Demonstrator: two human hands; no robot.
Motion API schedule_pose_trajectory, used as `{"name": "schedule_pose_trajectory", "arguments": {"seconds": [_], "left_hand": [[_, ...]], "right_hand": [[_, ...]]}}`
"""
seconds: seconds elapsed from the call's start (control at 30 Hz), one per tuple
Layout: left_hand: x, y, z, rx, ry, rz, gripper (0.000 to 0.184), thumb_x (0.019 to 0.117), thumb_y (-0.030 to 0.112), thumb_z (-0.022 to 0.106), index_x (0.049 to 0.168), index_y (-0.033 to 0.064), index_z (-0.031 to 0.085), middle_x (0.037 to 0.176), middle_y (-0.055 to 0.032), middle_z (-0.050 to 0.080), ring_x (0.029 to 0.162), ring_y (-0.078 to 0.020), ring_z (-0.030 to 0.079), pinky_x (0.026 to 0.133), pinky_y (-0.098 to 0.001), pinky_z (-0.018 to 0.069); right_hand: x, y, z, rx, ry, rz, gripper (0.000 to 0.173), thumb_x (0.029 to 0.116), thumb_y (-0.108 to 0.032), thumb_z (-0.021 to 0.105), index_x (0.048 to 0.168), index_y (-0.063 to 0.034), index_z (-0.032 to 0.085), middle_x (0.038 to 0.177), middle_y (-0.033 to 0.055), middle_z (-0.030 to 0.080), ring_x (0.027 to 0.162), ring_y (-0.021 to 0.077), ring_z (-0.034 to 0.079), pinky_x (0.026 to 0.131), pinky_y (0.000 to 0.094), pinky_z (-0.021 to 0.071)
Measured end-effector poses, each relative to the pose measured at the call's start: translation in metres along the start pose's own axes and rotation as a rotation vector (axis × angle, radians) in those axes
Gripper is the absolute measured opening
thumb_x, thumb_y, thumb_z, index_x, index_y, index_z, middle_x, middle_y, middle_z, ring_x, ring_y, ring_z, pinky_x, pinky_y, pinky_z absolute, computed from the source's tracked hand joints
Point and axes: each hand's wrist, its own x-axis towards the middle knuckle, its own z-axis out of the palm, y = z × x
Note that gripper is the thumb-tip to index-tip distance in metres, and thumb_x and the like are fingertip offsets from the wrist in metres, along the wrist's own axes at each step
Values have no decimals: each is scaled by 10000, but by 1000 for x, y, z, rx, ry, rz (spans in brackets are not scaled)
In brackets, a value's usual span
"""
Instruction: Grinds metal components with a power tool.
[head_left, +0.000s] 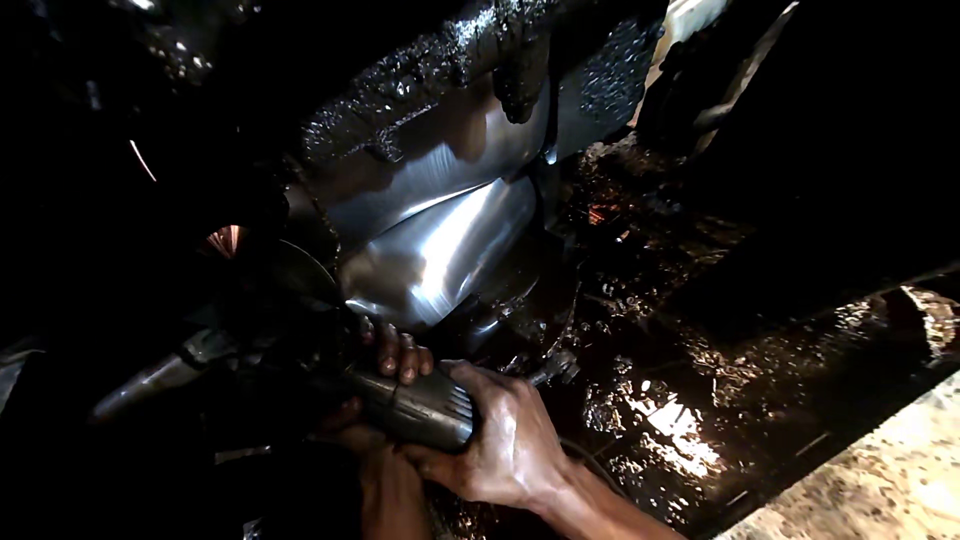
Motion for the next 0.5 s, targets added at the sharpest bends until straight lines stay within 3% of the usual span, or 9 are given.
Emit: {"name": "schedule_pose_trajectory", "arguments": {"seconds": [0.1, 0.2, 0.4, 0.5], "left_hand": [[17, 0, -13, -21, -27, -2, 538, 730, 220, 844, 1150, -26, 615, 921, -140, 683, 813, -270, 691, 776, -412, 598], [-1, -5, 2, 14, 109, 10, 469, 766, 246, 814, 1121, 22, 605, 927, -70, 655, 867, -181, 672, 792, -320, 579], [12, -2, -10, 1, 38, -26, 476, 745, 209, 819, 1134, 1, 640, 903, -121, 680, 795, -261, 685, 763, -419, 592], [11, -2, -7, 41, 79, -29, 473, 715, 200, 823, 1116, 23, 645, 888, -96, 677, 786, -236, 685, 753, -391, 594]], "right_hand": [[1, 3, -2, 14, -25, 5, 625, 712, -687, 767, 1091, -191, 731, 844, -35, 725, 770, 95, 704, 634, 384, 586], [1, 6, -1, 24, -24, 7, 621, 703, -685, 771, 1087, -199, 729, 837, -42, 724, 769, 85, 704, 630, 378, 587], [0, 9, 1, 56, -45, 28, 594, 695, -675, 790, 1072, -221, 721, 832, -65, 721, 774, 60, 700, 647, 369, 594], [0, 7, 0, 68, -63, 55, 584, 699, -675, 786, 1067, -227, 718, 834, -70, 717, 780, 53, 697, 657, 367, 592]]}}
